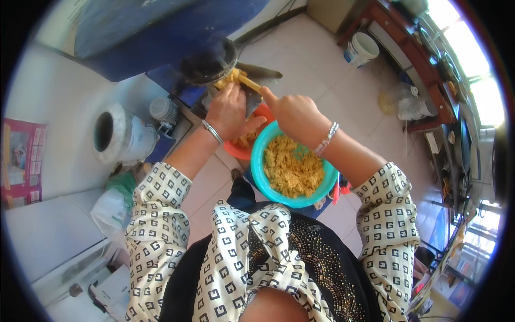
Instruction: The person uses a wooden stick to push a yellow dough-like mixture into a blue food extruder. The extruded strands fall into a red bowl below. The person repeatedly scoops more mixture from a turquoise bowl and feeds it into the machine.
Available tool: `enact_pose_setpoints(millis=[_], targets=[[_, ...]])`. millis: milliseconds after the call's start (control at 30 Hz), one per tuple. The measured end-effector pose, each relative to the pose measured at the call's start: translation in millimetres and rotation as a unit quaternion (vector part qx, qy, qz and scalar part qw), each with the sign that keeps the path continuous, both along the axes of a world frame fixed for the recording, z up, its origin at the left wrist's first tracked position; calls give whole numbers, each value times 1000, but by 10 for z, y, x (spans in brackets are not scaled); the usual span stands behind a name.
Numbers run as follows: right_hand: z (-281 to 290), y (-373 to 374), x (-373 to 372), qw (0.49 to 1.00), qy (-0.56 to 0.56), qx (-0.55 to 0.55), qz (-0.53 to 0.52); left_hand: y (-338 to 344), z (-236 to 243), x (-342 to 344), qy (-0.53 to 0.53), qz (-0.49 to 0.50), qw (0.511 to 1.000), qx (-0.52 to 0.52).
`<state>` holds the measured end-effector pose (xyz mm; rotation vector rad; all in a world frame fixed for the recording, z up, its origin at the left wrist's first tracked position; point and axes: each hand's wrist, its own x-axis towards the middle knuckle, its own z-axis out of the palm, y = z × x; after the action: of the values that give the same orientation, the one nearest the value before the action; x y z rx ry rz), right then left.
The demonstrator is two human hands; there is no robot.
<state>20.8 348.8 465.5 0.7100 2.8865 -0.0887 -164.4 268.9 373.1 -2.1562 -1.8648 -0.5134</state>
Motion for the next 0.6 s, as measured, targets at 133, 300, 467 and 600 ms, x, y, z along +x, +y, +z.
enact_pose_setpoints(millis=[133, 300, 467, 600], targets=[[21, 31, 23, 1000, 3, -23, -20, -5, -48, -24, 2, -3, 1000, 6], [2, 71, 149, 993, 60, -61, -87, -11, 8, 12, -34, -4, 999, 18], [-28, 114, -7, 983, 68, -141, -94, -5, -17, 87, -38, -5, 998, 48], [-22, 162, -65, 986, 51, -135, -83, 3, -21, 117, -30, -18, 998, 55]])
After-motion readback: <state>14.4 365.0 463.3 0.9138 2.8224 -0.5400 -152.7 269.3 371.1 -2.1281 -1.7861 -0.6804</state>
